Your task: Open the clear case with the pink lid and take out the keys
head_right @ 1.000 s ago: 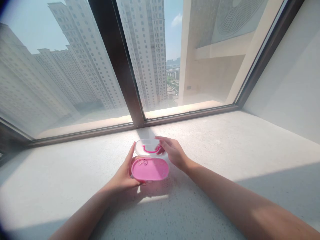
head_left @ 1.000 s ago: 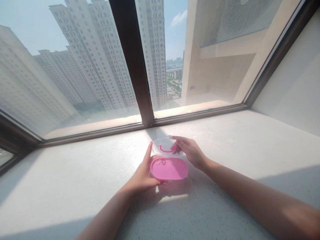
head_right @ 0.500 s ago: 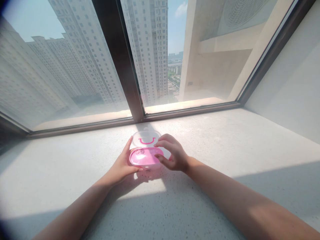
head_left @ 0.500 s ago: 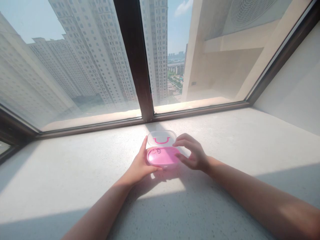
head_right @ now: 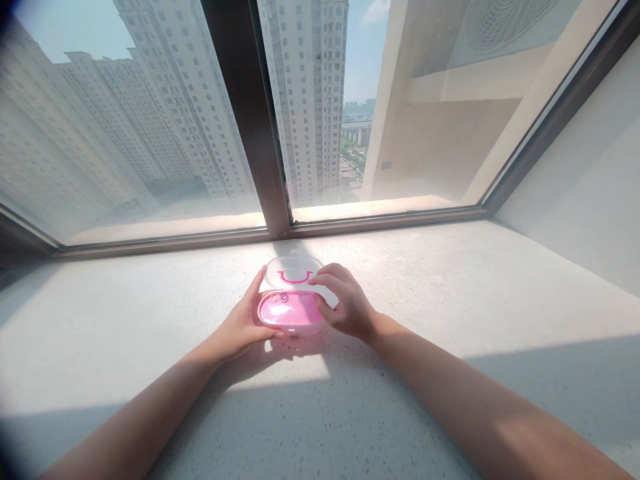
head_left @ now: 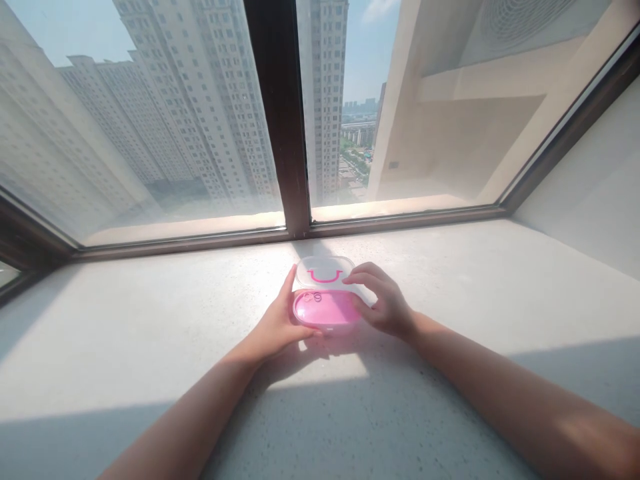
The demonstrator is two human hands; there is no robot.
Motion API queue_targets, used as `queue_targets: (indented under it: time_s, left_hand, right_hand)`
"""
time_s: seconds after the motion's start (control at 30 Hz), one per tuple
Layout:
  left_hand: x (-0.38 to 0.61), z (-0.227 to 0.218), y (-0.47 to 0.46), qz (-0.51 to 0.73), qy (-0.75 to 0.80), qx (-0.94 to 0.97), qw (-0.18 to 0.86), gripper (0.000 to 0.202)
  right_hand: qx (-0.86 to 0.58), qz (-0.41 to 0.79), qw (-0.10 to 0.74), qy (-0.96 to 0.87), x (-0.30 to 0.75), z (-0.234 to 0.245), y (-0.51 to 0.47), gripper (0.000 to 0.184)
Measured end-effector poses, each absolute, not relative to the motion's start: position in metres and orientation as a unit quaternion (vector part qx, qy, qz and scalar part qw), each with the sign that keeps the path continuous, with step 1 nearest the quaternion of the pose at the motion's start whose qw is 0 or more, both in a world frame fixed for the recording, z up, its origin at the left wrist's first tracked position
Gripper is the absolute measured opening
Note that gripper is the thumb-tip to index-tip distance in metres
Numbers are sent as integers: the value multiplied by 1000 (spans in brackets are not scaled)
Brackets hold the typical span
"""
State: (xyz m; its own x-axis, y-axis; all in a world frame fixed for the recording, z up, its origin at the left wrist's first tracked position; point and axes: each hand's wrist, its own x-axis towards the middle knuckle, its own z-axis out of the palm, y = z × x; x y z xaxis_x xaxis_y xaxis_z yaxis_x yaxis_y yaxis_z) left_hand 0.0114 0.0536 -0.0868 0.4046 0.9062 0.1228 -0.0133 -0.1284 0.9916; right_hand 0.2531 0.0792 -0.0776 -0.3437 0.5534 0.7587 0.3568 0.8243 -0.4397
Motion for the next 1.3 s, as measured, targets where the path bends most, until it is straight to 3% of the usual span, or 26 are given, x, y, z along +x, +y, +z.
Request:
queue_targets:
  time_s: [0.13, 0.37, 0.73, 1.1, 1.3]
  left_hand:
    - [12, -86, 54, 410, 346, 634, 557, 128]
    - [12, -87, 54, 416, 351, 653, 526, 128]
    - [12, -87, 55, 417, 375, 702, 439, 129]
    - [8, -88, 61, 407, 388, 690, 456, 132]
    - [9, -87, 58, 408, 383, 696, 449, 129]
  right_hand:
    - [-270, 83, 508, -814, 251, -75, 74, 26]
    - [-167, 38, 407, -897, 249, -76, 69, 12]
    - [-194, 121, 401, -887, 243, -71, 66, 12]
    - [-238, 130, 423, -864, 243, -67, 62, 6]
    - [-342, 151, 461, -805, 242, -74, 62, 10]
